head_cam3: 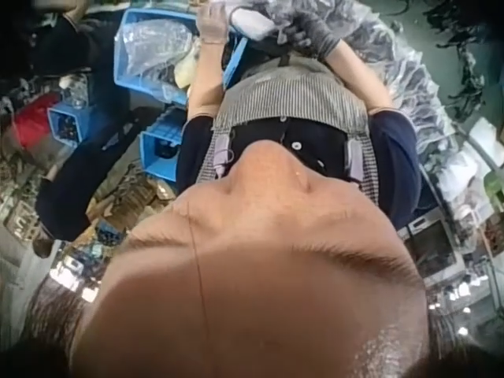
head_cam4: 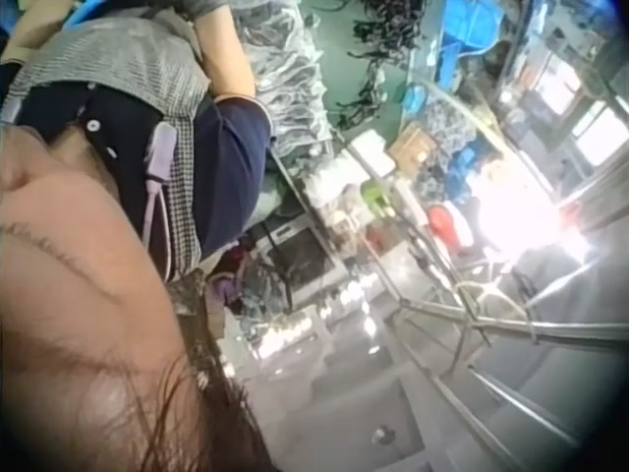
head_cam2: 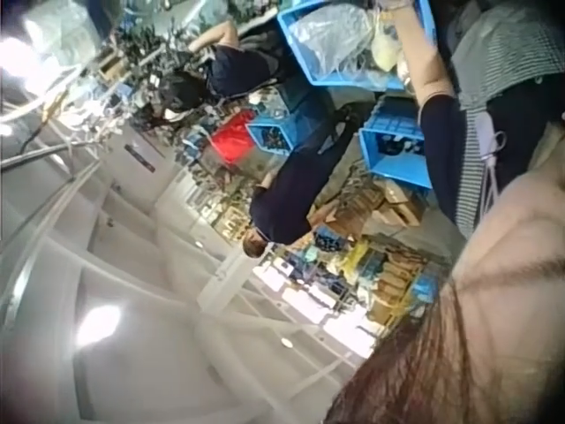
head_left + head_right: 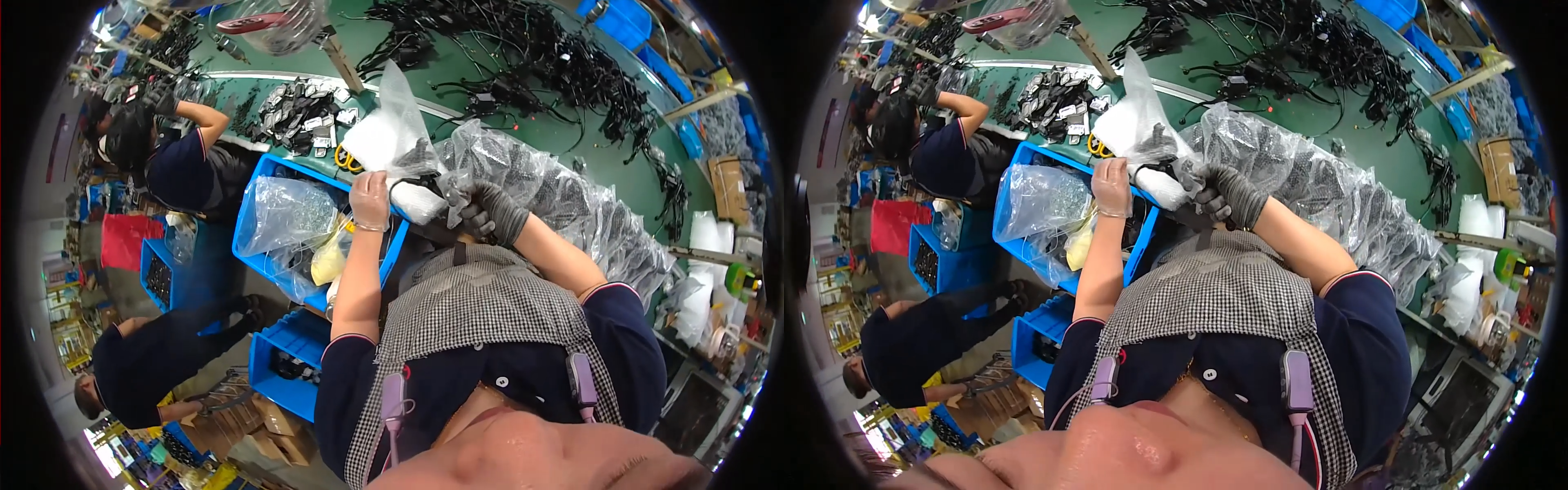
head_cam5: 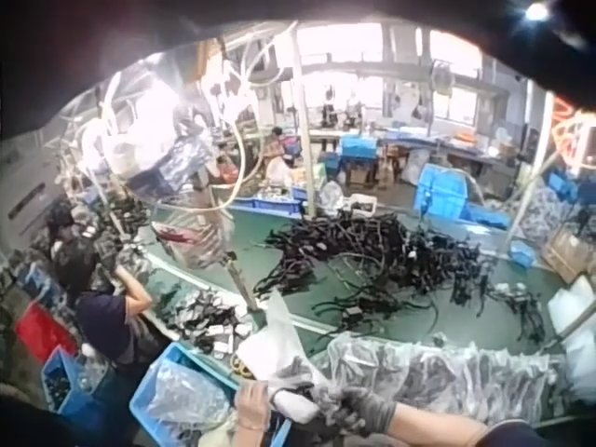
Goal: Packaging cable harnesses into plastic bags and placing them into sorting bins.
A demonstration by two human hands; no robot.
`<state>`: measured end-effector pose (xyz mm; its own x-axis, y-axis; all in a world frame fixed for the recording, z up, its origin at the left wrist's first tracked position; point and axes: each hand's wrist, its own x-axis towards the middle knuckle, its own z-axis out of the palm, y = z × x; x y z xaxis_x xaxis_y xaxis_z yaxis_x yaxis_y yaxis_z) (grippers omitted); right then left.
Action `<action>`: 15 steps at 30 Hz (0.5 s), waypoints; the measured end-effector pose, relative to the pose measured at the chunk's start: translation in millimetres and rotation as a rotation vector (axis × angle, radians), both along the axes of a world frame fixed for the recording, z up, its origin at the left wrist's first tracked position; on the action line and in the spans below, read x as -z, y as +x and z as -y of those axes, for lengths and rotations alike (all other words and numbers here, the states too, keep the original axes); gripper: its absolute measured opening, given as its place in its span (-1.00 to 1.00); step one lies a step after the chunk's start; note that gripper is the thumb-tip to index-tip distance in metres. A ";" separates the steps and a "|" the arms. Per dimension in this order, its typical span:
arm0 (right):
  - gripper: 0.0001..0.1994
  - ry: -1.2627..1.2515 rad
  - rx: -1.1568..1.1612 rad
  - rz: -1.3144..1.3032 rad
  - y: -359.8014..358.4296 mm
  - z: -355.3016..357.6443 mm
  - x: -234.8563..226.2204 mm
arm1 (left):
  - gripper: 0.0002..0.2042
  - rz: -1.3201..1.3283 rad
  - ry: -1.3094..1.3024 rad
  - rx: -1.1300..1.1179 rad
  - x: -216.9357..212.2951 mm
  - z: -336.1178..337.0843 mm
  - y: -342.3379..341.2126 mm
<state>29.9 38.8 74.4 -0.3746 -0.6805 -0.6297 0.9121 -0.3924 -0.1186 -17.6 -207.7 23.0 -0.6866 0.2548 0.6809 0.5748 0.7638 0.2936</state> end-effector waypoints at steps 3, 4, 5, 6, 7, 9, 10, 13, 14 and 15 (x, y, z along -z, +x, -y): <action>-0.73 -0.298 0.018 0.046 3.7 3.2 -2.6 | -0.86 -0.025 0.049 0.033 29.1 -5.3 -7.2; -0.73 -0.303 0.021 0.045 3.7 2.4 -2.3 | -0.86 0.088 0.120 0.066 30.9 -10.7 -5.1; -0.73 -0.375 0.042 0.077 3.4 0.4 -1.9 | -0.85 0.200 0.192 0.096 32.1 -14.7 -3.2; -0.73 -0.446 0.058 0.108 3.0 -2.0 -1.8 | -0.88 0.246 0.183 0.092 32.6 -17.0 -1.7; -0.73 -0.520 0.067 0.139 2.9 -3.8 -2.7 | -0.90 0.288 0.239 0.148 31.7 -19.4 0.9; -0.73 -0.467 0.098 0.169 5.9 -6.0 -3.5 | -0.92 0.290 0.328 0.221 33.9 -17.5 6.6; -0.74 -0.441 0.166 0.173 9.9 -9.6 -1.1 | -0.91 0.432 0.428 0.198 37.1 -20.0 16.2; -0.74 -0.373 0.275 0.131 6.2 -12.3 3.7 | -0.90 0.727 0.656 0.188 32.8 -40.6 38.8; -0.75 -0.212 0.297 0.095 6.0 -10.7 3.8 | -0.91 0.830 0.901 0.304 24.3 -54.7 51.8; -0.75 -0.221 0.271 0.092 4.0 -5.0 3.8 | -0.92 0.923 1.148 0.428 15.6 -64.3 59.6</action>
<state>33.8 43.8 70.6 -0.5091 -0.6875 -0.5178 0.7741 -0.6288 0.0737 42.0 -143.5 7.4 -0.9816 0.1878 0.0330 -0.0228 -0.2872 0.9576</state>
